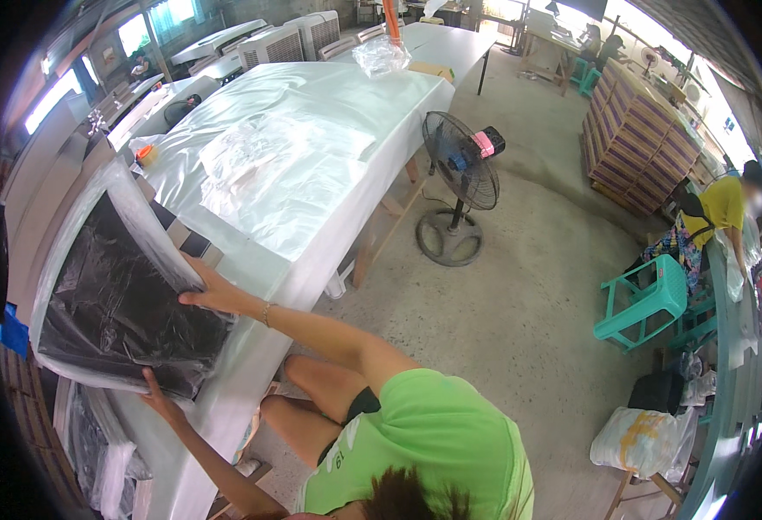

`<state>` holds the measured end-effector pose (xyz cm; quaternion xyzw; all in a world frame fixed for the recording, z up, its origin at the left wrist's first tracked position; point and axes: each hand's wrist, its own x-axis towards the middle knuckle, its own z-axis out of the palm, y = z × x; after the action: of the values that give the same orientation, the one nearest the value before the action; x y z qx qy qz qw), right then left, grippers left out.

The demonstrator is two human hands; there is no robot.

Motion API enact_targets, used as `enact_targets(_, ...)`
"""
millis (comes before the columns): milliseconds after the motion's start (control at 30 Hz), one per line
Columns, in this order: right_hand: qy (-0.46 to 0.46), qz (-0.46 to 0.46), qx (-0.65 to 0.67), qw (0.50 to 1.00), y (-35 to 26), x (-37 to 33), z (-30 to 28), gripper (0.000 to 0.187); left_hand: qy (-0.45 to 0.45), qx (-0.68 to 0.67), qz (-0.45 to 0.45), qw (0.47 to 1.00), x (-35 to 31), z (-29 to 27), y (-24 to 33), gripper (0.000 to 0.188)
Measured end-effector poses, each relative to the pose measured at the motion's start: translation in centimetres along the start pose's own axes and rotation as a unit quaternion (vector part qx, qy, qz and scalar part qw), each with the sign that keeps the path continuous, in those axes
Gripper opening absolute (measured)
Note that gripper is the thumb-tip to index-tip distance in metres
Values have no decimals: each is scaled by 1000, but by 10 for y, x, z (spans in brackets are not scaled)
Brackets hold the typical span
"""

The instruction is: The person wraps individual black panels in plastic bags, stacks them, and then moves a large stack of the wrapped panels into a shipping box.

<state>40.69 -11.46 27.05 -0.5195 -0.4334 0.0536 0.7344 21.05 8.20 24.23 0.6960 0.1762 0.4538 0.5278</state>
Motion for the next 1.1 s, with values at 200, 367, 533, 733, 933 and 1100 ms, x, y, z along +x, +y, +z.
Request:
enact_targets(200, 6, 63, 17, 998, 25, -32, -8, 87, -19, 1, -75, 997, -31, 9, -1, 71)
enact_targets(367, 54, 93, 78, 991, 30, -43, 5, 88, 4, -13, -87, 996, -32, 3, -9, 72)
enact_targets(533, 32, 116, 82, 989, 34, -44, 1, 92, 13, 22, -100, 995, -36, 7, 0, 73)
enact_targets(733, -25, 110, 82, 990, 27, -46, -9, 96, -13, 70, -119, 990, -48, 7, -4, 77)
enact_targets(933, -13, 115, 97, 989, 32, -46, -5, 94, -56, 68, -145, 986, -51, -1, -18, 78)
enact_targets(1100, -25, 99, 100, 990, 34, -45, -3, 94, -18, 41, -122, 992, -53, 0, -19, 80)
